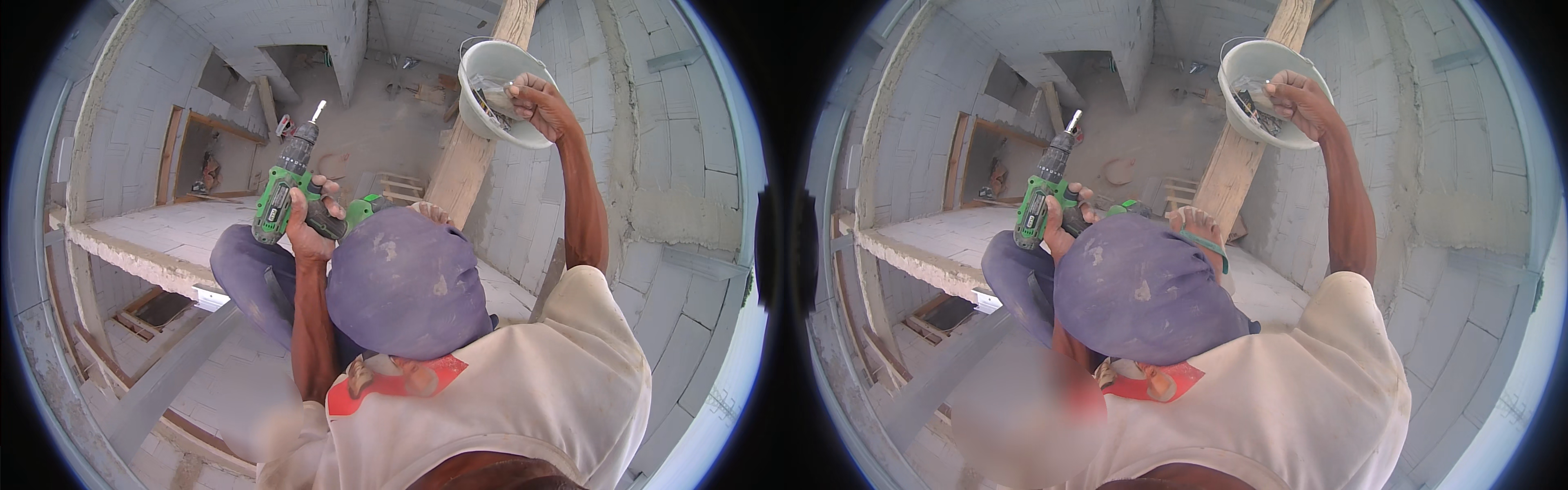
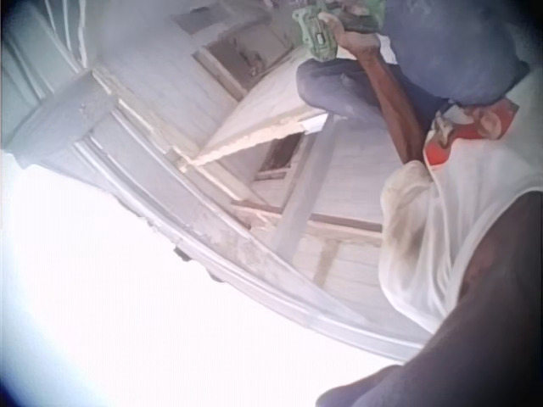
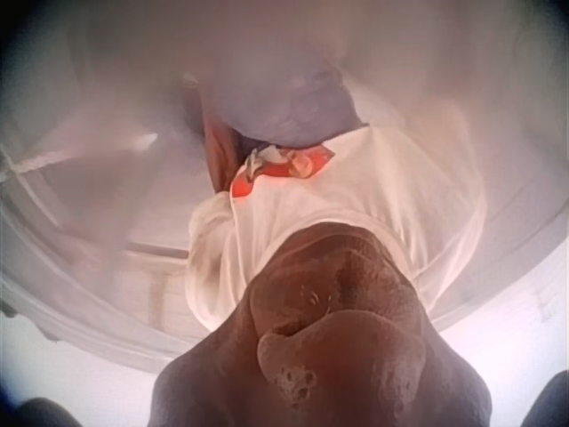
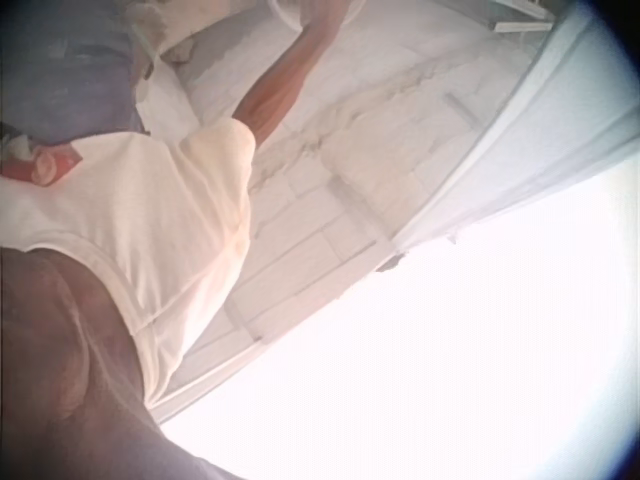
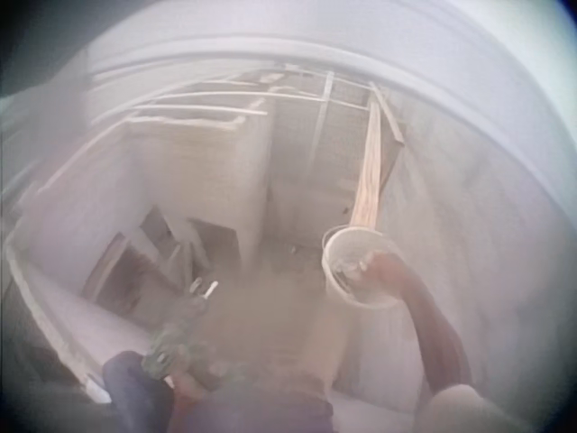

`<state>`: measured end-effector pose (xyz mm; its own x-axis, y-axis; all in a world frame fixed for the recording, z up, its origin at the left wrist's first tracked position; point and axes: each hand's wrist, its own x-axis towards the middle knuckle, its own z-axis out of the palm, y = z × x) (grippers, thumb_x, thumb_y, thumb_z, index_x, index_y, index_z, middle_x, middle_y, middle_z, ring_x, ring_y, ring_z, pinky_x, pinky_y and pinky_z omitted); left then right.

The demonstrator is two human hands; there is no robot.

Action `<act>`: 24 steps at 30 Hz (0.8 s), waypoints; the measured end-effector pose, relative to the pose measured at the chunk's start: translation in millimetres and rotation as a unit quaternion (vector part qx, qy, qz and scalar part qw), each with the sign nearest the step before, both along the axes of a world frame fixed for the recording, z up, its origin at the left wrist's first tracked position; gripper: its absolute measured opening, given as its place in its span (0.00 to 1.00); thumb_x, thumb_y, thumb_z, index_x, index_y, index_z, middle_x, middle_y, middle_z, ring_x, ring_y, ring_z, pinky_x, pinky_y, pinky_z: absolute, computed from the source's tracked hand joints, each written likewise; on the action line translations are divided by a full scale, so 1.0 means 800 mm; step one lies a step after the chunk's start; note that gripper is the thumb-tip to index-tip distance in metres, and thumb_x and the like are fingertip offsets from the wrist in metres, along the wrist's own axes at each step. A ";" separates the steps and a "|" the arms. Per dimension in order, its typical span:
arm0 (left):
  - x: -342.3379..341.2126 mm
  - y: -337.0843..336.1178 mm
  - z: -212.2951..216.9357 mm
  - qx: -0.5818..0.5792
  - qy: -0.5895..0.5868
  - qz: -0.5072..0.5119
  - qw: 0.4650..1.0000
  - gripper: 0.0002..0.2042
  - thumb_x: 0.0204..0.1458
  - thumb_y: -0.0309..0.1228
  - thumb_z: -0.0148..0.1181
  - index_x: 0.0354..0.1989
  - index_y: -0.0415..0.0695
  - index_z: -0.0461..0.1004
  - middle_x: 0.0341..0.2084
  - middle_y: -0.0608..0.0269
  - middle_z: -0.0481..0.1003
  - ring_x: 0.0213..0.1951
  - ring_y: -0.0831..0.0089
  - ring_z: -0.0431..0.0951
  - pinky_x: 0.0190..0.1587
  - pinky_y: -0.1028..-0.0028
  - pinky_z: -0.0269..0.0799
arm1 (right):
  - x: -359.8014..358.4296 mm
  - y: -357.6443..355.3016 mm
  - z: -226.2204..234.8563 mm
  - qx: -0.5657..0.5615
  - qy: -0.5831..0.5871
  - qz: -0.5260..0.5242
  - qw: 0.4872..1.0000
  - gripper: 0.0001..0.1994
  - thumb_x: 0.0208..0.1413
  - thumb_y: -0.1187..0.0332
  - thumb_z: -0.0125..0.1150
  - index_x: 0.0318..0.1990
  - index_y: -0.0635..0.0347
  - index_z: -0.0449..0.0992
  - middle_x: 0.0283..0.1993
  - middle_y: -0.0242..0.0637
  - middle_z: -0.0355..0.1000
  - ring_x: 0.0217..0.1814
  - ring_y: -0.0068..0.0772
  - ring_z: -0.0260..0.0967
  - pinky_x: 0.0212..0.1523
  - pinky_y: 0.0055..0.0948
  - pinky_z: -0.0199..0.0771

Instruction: The person assembles a metal frame structure on a rooftop by positioning metal bars and securing them with a cordless drill. They retrieve screws from a bucket and fasten the bars to form a grid-like framework.

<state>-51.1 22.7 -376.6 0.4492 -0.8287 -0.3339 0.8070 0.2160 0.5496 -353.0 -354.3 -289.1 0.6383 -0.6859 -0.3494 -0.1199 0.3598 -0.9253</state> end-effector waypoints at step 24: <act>0.007 -0.004 0.046 -0.099 -0.129 -0.042 0.986 0.28 0.63 0.53 0.59 0.55 0.36 0.73 0.38 0.47 0.80 0.25 0.70 0.78 0.28 0.74 0.75 | 0.253 0.117 0.062 -0.193 0.083 0.206 0.956 0.16 0.58 0.56 0.73 0.40 0.60 0.83 0.26 0.20 0.68 0.26 0.13 0.56 0.27 0.19 0.54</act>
